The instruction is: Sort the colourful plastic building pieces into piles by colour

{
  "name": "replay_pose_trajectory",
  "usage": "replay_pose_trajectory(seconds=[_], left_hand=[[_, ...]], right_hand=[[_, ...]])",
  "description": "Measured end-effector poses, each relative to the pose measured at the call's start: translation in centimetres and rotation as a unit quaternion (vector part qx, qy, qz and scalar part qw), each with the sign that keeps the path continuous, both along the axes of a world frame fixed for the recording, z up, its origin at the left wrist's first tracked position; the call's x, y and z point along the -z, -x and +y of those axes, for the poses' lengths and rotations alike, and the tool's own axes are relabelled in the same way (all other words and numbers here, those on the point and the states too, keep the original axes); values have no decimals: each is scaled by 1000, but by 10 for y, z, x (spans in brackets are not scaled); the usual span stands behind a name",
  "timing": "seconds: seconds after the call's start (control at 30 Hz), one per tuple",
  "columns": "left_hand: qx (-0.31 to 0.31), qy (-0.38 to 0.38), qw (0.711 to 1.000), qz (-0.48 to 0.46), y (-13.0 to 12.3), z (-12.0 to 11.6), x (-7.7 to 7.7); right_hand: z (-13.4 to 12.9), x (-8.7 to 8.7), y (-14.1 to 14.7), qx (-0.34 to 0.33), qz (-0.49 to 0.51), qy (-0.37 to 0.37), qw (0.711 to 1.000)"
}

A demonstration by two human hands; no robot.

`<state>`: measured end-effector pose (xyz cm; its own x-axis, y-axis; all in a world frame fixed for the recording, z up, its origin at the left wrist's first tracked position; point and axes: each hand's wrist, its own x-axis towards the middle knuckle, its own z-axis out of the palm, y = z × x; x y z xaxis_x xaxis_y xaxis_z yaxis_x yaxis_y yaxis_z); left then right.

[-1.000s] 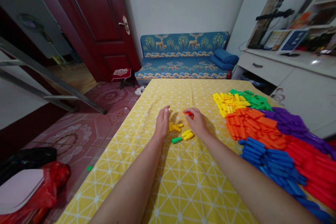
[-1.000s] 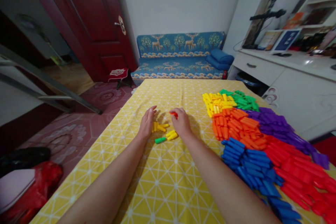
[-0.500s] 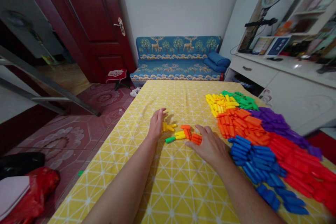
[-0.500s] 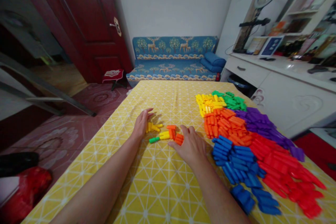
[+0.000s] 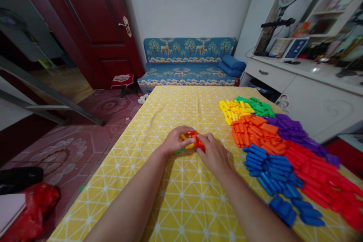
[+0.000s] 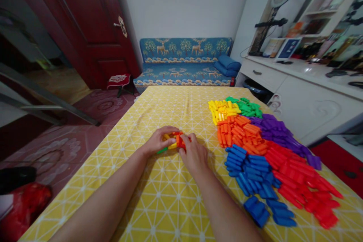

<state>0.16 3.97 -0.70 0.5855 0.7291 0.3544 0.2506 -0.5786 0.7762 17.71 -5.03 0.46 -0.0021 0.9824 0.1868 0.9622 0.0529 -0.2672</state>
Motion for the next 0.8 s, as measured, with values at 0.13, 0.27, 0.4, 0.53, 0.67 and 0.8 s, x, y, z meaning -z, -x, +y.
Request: replay_pose_trajectory(seconds=[0.13,0.27,0.4,0.53,0.67,0.8], left_hand=[[21,-109,990,88,-5,-3,0],[-11,-146,981,128,-9,-4,1],[-65,-134,981,123,-9,-4,4],[-114,-89,986,80,-7,-1,8],[-127,-73,987,62,-5,3,10],[-134,-75,987,52,-5,5,13]], right_hand=[[5,3,1,32,19,-18,999],[6,4,-1,37,36,-23,998],[8,7,-2,42,88,-44,994],[8,2,-14,64,184,-86,977],[5,-24,-50,82,183,-164,966],[5,-60,-111,137,42,-226,964]])
